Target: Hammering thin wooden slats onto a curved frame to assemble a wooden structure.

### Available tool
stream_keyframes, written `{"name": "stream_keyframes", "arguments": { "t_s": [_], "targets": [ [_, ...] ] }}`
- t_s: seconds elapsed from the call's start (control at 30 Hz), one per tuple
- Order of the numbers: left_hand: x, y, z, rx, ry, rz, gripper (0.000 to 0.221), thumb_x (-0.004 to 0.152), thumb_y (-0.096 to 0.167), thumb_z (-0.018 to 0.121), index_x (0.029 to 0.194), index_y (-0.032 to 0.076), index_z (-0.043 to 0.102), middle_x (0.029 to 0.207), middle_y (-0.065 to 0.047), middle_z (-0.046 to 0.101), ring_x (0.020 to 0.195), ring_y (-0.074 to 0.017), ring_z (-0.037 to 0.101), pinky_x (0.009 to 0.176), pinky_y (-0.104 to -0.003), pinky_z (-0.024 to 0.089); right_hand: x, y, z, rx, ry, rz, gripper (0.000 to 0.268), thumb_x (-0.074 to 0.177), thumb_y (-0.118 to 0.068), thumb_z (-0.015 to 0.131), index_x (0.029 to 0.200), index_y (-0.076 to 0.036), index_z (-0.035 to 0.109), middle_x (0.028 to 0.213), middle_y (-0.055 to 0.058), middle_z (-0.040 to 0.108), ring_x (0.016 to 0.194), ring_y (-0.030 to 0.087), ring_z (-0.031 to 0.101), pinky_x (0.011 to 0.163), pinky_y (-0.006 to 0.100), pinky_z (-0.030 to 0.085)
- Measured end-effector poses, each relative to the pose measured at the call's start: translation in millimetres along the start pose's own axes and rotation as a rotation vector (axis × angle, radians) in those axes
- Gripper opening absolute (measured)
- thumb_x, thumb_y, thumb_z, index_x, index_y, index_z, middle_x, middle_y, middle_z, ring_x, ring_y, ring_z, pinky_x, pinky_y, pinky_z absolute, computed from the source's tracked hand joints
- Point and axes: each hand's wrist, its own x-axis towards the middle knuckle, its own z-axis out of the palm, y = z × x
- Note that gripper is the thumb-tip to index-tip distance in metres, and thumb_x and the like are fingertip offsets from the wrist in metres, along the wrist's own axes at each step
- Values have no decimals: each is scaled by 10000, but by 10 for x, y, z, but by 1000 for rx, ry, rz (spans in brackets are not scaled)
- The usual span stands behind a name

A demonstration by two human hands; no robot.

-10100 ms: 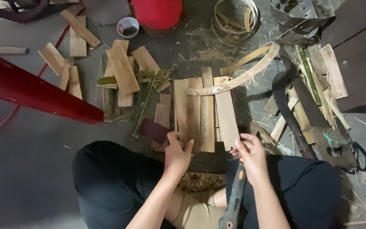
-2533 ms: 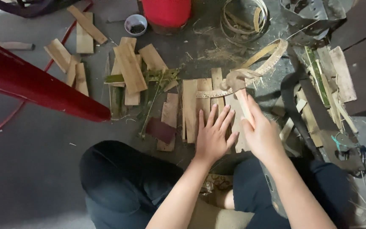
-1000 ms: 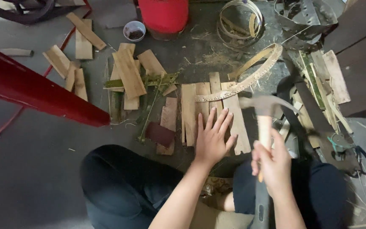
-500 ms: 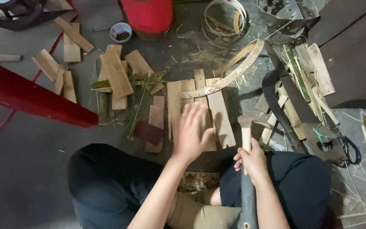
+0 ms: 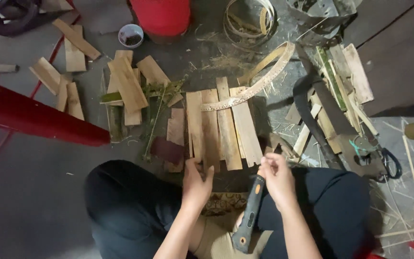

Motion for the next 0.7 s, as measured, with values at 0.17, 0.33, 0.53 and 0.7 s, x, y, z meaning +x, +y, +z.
{"name": "stream_keyframes", "arguments": {
  "t_s": [0.17,0.33,0.53,0.7],
  "targets": [
    [129,8,46,-113,-32,-95,529,1054,319,516,1444,23,319,1403,-315,465,1244,-457,609,951,-593,583,28,-204,168,542,-147,149,543,1066,-279,523,1418,70,301,1387,362,406,1168,589,600,1001,607,512],
    [208,-144,126,-228,-41,-65,449,1067,267,522,1397,5,366,1255,-302,572,1064,-378,736,848,-518,630,102,-132,269,691,-203,311,467,1090,-258,485,1396,50,313,1327,390,520,1242,542,577,1037,588,496],
    [248,-37,87,-264,68,-93,371,964,392,632,1203,122,548,865,-76,732,662,-201,777,653,-292,604,58,-126,300,820,-187,339,310,1042,-132,548,1312,-15,449,1011,218,571,938,367,663,933,510,597],
    [206,312,-31,-468,-57,-260,494,934,391,653,1313,74,658,1006,-107,768,626,-202,717,590,-262,563,162,-66,244,923,-348,347,108,1005,-59,558,1084,2,515,997,282,630,892,434,687,834,499,593]
  ]
}}
